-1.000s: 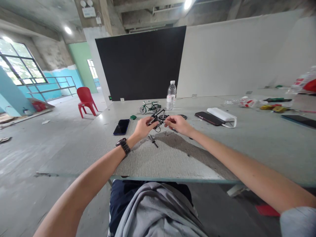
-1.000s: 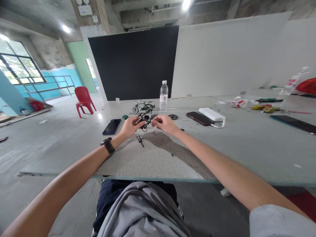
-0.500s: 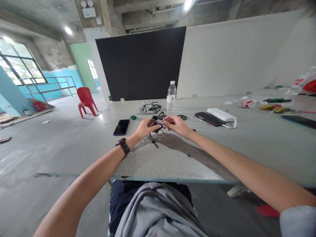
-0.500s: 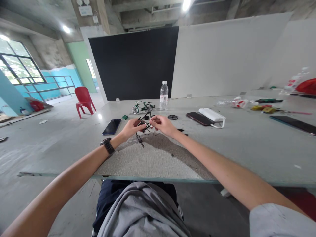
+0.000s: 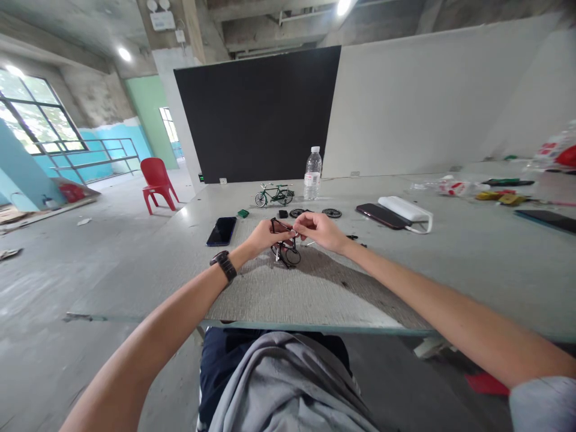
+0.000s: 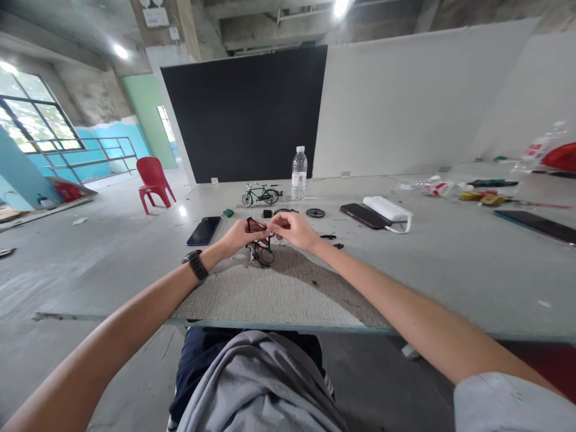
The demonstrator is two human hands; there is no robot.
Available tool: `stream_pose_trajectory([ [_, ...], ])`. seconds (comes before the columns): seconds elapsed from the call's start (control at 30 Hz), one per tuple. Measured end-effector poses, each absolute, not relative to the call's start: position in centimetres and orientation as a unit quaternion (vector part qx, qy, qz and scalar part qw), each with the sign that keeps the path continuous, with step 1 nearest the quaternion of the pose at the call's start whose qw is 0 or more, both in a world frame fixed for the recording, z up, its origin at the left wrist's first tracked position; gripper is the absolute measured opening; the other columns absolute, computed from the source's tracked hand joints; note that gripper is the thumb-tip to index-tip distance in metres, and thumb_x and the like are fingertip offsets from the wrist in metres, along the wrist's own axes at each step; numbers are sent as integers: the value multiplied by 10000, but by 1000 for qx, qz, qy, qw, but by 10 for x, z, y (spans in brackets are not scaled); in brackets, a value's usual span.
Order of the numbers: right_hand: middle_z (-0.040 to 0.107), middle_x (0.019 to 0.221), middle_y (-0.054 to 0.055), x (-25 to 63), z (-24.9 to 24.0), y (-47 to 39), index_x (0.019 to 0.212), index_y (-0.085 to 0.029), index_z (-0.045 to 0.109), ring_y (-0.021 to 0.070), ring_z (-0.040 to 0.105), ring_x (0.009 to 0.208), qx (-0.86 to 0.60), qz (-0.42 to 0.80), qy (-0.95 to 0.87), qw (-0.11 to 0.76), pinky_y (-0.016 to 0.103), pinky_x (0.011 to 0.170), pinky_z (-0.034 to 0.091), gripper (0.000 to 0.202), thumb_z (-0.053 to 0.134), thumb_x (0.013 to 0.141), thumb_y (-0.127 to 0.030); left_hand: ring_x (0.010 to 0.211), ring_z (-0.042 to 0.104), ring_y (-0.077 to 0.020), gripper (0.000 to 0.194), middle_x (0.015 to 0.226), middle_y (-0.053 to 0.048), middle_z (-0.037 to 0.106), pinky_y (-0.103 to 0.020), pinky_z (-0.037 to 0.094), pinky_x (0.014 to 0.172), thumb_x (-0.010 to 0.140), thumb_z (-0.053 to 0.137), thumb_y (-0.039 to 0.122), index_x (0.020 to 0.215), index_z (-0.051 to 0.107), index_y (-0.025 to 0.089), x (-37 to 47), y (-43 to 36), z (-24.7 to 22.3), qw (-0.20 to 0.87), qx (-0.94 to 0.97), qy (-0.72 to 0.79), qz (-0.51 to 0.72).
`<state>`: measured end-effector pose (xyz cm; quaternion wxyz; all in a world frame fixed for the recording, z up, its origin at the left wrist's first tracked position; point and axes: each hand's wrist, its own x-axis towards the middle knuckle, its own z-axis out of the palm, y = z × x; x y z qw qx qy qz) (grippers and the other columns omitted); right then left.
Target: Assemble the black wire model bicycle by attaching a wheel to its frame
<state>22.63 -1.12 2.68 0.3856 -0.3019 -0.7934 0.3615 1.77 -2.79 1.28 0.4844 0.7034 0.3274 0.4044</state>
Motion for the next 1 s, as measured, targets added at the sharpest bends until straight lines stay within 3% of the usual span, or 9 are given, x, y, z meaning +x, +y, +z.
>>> stream_pose_trajectory([
  [0.1,686,848,65,228,29,-13,992,-195,638,179,653,698,-302,333,-802,394,347,669,550,364,575,953,-552,740,682,-160,338,855,-88,738,-280,563,659,804,796,407,978,756,121,17,-29,16,504,670,321,441],
  [0.23,671,1080,96,232,33,-18,1161,-236,612,209,657,833,-263,135,-880,372,382,753,549,222,557,983,-356,715,670,-146,323,811,-78,720,-262,546,633,801,801,381,952,733,104,13,-25,18,523,616,316,497],
  [0.37,660,1109,93,231,37,-24,1066,-257,692,251,640,1001,-181,-2,-932,314,413,853,519,157,563,983,-289,694,675,-140,323,794,-69,713,-274,553,654,797,803,373,932,702,98,9,-18,14,532,587,303,529],
  [0.5,732,1011,80,224,37,-27,911,-249,756,251,678,943,-198,69,-902,378,418,854,530,222,631,958,-426,678,680,-150,322,769,-63,705,-283,566,628,788,811,371,908,686,100,11,-18,12,516,604,310,522],
  [0.7,764,836,68,223,27,-17,911,-202,768,234,697,757,-294,264,-819,415,373,694,531,371,718,848,-564,724,701,-176,306,807,-87,727,-295,587,628,788,813,359,920,704,106,18,-27,17,495,624,340,500],
  [0.87,741,751,48,223,26,-17,976,-194,713,215,675,697,-309,301,-810,398,351,661,510,419,771,793,-566,697,689,-161,287,789,-72,719,-281,569,616,788,807,347,910,697,112,17,-24,16,488,599,342,535],
  [1.0,721,736,46,221,28,-22,899,-191,691,198,643,670,-311,289,-821,381,340,642,485,437,756,784,-607,714,681,-154,260,804,-70,718,-297,571,668,792,796,328,903,701,112,16,-23,17,475,577,342,570],
])
